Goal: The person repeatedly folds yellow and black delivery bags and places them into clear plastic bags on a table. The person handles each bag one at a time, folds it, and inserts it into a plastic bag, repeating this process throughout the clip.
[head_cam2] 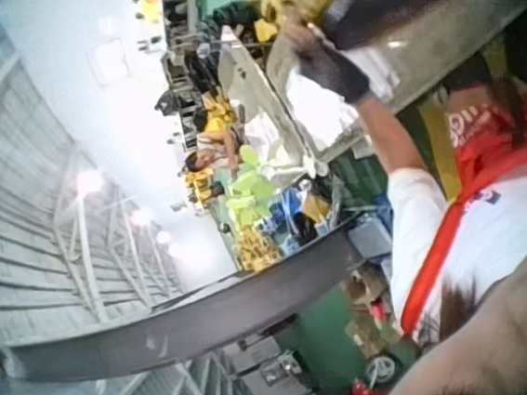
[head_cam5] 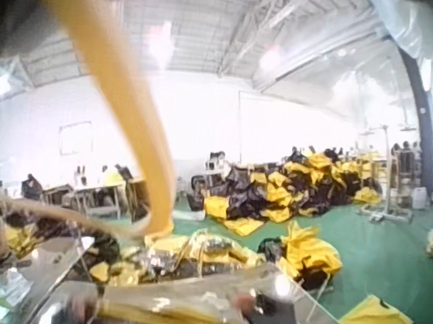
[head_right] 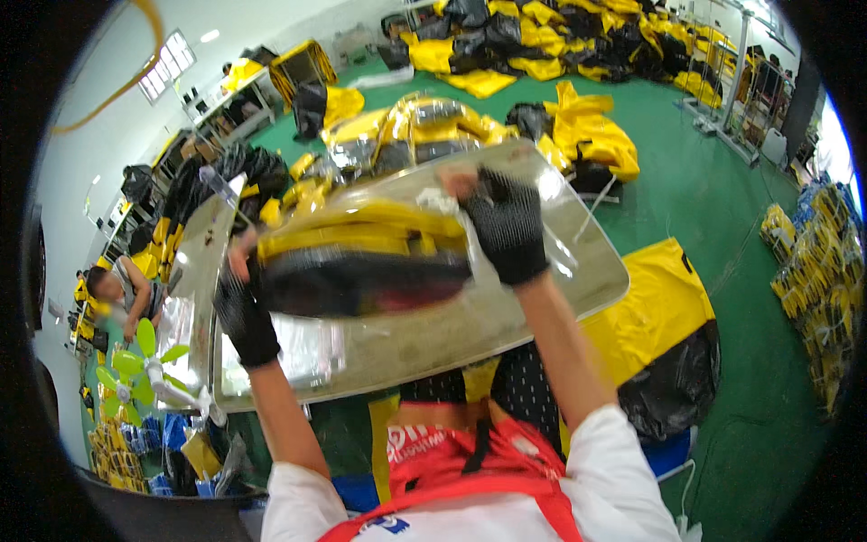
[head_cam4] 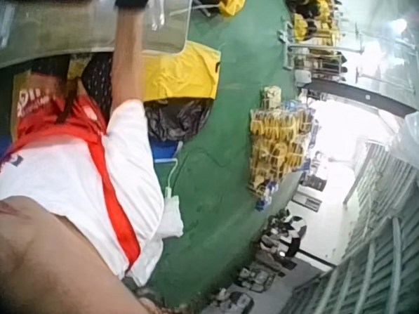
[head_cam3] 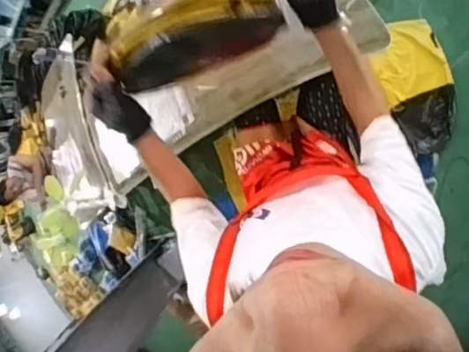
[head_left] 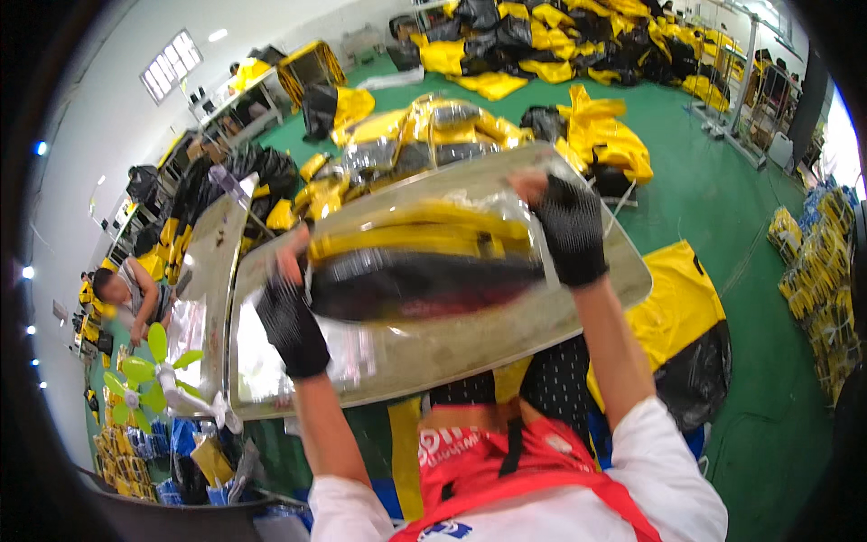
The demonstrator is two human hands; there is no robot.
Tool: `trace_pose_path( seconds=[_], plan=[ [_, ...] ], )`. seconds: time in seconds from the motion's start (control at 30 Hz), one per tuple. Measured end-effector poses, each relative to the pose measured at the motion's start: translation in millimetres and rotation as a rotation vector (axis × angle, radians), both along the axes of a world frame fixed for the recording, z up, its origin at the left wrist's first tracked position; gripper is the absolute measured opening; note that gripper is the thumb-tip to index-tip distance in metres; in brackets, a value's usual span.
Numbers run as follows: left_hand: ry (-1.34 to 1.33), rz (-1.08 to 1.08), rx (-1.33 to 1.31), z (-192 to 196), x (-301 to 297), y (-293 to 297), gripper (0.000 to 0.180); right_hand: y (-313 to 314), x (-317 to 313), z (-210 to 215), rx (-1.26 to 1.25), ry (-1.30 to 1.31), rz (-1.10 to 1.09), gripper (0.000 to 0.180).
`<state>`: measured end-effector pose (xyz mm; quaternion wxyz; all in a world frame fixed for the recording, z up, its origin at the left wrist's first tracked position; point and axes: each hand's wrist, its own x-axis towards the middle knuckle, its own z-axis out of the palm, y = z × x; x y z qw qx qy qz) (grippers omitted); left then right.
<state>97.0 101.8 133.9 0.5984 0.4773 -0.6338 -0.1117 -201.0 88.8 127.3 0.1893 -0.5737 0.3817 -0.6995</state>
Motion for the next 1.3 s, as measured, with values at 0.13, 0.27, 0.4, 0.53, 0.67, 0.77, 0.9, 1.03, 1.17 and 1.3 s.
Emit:
trace_pose_path(
  seconds=[0.13,0.27,0.4,0.53,0.67,0.77,0.9,1.03,1.17,1.3],
  plan=[
    [-0.014,0.033,-0.097,47,8,9,0.046,12,9,48,-0.250,0.168,-0.178,0.014],
    [0.056,0.001,-0.057,70,-1,32,0.046,32,6,65,-0.239,-0.057,0.043,0.010],
    [-0.004,-0.025,0.079,69,25,68,0.031,81,6,55,0.074,-0.234,0.235,0.014],
    [0.034,-0.318,0.502,-37,26,23,0.033,41,17,-27,0.315,-0.289,0.206,0.007],
    [0.204,-0.328,0.593,-150,40,-12,0.032,6,24,-103,0.379,0.295,0.019,0.015],
    [0.559,-0.375,0.918,-175,22,-21,0.037,-16,-6,-137,0.804,0.464,0.135,0.021],
    [0.599,-0.476,0.749,-181,17,-29,0.048,-25,64,-121,0.097,0.710,-0.030,0.017],
    [0.829,-0.628,0.767,-152,3,-42,0.049,-47,130,-100,-0.148,0.974,0.150,0.008],
    [0.755,-0.431,0.704,-146,7,-36,0.043,-64,143,-90,-0.164,1.138,0.217,0.010],
    [0.785,-0.532,0.765,-143,7,-38,0.042,-55,139,-82,-0.151,1.215,0.266,0.012]
  ],
)
